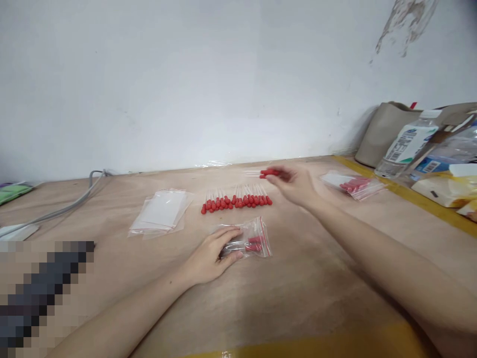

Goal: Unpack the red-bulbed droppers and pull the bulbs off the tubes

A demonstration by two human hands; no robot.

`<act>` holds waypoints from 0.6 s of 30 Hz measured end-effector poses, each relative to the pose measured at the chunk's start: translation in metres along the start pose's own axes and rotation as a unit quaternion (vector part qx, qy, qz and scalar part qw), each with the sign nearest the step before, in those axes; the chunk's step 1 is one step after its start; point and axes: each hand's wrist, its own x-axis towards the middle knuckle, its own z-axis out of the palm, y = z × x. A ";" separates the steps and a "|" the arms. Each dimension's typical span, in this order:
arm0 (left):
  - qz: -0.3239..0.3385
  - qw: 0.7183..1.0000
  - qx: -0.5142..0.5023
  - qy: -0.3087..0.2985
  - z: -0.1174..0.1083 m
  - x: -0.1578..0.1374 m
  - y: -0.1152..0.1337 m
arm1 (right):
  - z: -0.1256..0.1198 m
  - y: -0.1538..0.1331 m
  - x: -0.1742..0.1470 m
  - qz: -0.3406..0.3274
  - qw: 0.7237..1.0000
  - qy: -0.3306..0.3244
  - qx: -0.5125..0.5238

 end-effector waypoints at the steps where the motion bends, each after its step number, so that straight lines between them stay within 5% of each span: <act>1: -0.001 1.000 0.001 -0.001 0.000 0.000 0.000 | 0.016 0.003 0.000 -0.040 0.997 -0.010 -0.063; 4: -0.001 1.000 0.001 -0.001 -0.001 0.000 0.002 | 0.052 0.014 0.001 -0.143 0.963 -0.080 -0.216; 9: -0.003 1.000 0.001 -0.003 -0.003 0.001 0.004 | 0.079 0.028 0.003 -0.164 0.911 -0.165 -0.341; 18: -0.008 1.000 0.003 -0.009 -0.002 0.001 0.003 | 0.091 0.030 0.001 -0.170 0.906 -0.207 -0.326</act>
